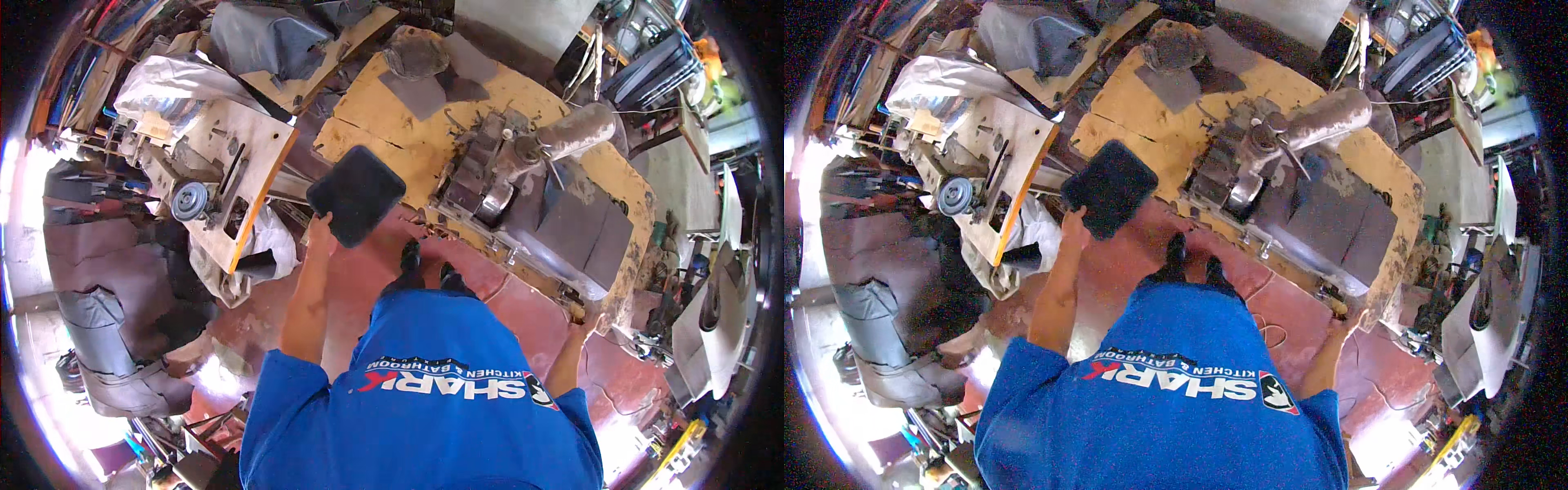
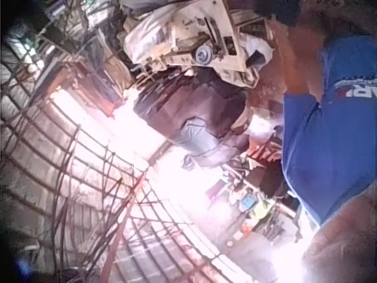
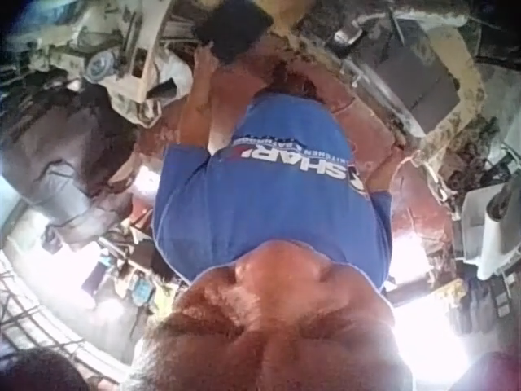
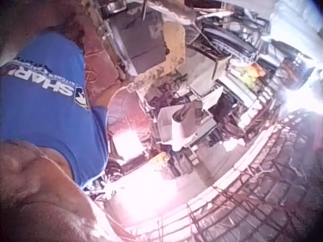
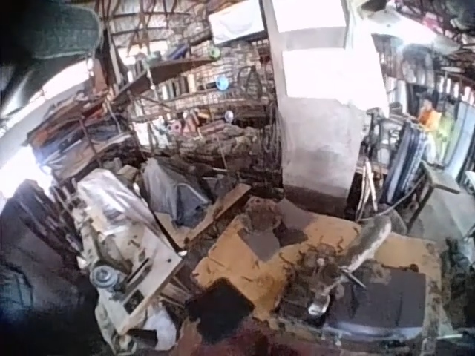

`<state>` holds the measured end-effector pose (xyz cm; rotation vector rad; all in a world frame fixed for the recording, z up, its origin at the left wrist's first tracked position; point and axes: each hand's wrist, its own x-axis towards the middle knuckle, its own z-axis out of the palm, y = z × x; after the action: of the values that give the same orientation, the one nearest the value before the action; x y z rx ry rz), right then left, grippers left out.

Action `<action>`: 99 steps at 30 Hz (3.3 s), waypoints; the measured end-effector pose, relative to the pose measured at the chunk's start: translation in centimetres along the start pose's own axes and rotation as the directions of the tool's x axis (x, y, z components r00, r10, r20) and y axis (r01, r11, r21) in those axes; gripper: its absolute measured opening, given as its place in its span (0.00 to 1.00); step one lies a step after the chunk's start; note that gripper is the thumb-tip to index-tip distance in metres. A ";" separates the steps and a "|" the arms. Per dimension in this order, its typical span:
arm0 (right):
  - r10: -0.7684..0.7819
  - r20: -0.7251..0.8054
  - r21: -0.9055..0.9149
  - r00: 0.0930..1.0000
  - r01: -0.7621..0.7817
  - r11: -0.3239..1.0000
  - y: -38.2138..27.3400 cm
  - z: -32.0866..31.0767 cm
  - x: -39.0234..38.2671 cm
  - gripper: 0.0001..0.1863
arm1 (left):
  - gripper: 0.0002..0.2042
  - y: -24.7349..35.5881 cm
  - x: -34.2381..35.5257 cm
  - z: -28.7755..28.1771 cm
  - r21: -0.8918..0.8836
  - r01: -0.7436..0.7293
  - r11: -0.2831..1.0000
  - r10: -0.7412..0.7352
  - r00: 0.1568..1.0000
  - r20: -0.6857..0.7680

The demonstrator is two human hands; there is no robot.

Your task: The person is thinning a piece of black leather using a skiving machine.

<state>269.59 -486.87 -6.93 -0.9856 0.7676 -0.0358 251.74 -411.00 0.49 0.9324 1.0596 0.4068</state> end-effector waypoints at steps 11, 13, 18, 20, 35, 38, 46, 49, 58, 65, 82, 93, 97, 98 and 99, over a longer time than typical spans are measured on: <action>0.052 0.162 0.041 0.985 -0.059 0.997 1.4 0.7 1.5 0.27 | 0.17 0.7 -7.1 1.7 0.593 -0.519 0.615 0.524 0.832 0.185; 0.059 0.026 0.138 0.998 -0.062 0.988 2.3 2.8 -0.9 0.28 | 0.20 0.7 -7.5 -0.7 0.804 -0.508 0.309 0.543 0.788 0.289; 0.122 0.101 0.015 0.987 -0.124 0.992 1.0 -0.5 0.9 0.25 | 0.22 -0.5 -8.6 -8.4 0.903 -0.370 -0.219 0.568 0.704 0.426; 0.296 0.003 -0.046 0.955 -0.295 0.954 -1.3 -2.2 -2.0 0.24 | 0.20 2.4 -11.8 -5.9 0.613 -0.061 0.788 0.226 0.955 -0.194; -0.502 0.837 -0.442 0.220 0.813 -0.380 1.6 37.9 -14.9 0.11 | 0.13 -23.0 -21.3 -34.4 0.325 0.198 0.925 -0.017 0.874 -0.485; -0.564 0.801 -0.482 0.200 0.775 -0.410 2.9 38.1 -14.9 0.07 | 0.13 -25.6 -22.0 -38.2 0.307 0.333 0.891 -0.125 0.833 -0.539; -0.621 0.716 -0.674 0.318 0.545 -0.498 3.4 38.7 -10.7 0.09 | 0.09 -27.5 -18.9 -41.2 0.126 0.238 0.963 -0.141 0.844 -0.517; -0.690 0.573 -0.798 0.442 0.495 -0.344 1.7 37.0 -10.3 0.11 | 0.09 -25.5 -17.5 -41.6 0.182 0.230 0.956 -0.118 0.869 -0.480; -0.940 0.221 -0.392 -0.259 0.859 -0.329 -7.1 53.1 -37.8 0.11 | 0.10 -14.7 -8.6 -39.7 0.620 0.342 0.706 -0.120 0.921 -0.371; -0.517 0.740 -0.672 0.429 0.503 -0.544 17.1 67.9 -20.0 0.21 | 0.10 -10.0 -7.3 -37.6 0.613 0.243 0.752 0.013 0.924 -0.383; 0.872 0.398 0.197 -0.285 0.955 0.222 39.6 58.3 -48.9 0.16 | 0.15 -11.4 -21.9 -29.4 0.237 0.349 0.907 -0.026 0.607 -0.794; 0.852 0.067 0.480 -0.519 0.766 0.429 50.6 50.1 -66.4 0.14 | 0.20 -30.1 -34.7 -33.6 -0.181 0.383 0.906 -0.297 0.271 -0.916; 0.851 -0.059 0.509 -0.522 0.717 0.476 57.1 46.9 -69.1 0.15 | 0.16 -25.8 -39.4 -38.7 -0.528 -0.095 0.844 -0.487 0.274 -0.829; 0.861 -0.114 0.537 -0.496 0.698 0.473 59.7 46.9 -68.2 0.15 | 0.16 -24.6 -39.6 -40.8 -0.531 -0.108 0.840 -0.492 0.263 -0.830; 0.832 -0.122 0.571 -0.541 0.647 0.505 61.6 46.5 -67.7 0.15 | 0.17 -22.5 -40.1 -42.7 -0.530 -0.173 0.830 -0.483 0.251 -0.839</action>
<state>228.53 -392.99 -0.67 1.1023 2.5949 -1.0844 192.71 -432.09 -2.59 -0.1230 2.0296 1.1371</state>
